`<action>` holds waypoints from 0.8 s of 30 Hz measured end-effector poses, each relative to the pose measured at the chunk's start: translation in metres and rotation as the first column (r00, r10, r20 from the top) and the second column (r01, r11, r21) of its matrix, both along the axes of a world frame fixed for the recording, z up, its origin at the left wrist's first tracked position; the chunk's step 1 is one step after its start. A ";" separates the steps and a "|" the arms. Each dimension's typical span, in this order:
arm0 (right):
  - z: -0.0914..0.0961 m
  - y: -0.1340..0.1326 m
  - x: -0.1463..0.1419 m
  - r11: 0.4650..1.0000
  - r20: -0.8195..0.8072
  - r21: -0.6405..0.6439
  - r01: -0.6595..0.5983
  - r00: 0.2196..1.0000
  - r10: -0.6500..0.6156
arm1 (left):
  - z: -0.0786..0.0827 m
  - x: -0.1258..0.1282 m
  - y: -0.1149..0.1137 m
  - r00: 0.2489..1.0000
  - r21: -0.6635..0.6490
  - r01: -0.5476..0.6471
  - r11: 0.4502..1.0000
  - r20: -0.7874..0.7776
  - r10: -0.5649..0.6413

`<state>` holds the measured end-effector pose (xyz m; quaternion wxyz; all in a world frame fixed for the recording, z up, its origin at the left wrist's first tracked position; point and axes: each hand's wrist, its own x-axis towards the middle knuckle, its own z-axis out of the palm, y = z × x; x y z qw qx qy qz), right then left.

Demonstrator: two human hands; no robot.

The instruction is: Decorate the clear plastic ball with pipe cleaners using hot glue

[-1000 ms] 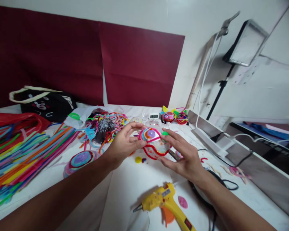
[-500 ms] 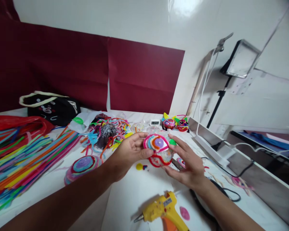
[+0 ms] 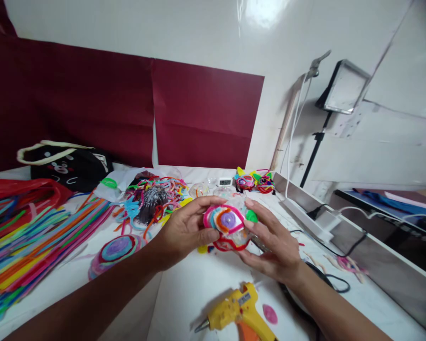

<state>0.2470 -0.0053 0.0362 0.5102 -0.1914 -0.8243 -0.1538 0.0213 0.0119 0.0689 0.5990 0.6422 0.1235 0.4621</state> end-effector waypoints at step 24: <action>0.001 -0.002 0.003 0.999 0.076 0.050 0.014 0.997 -0.018 | 0.001 -0.012 0.007 0.989 0.056 0.025 0.998 -0.146 -0.016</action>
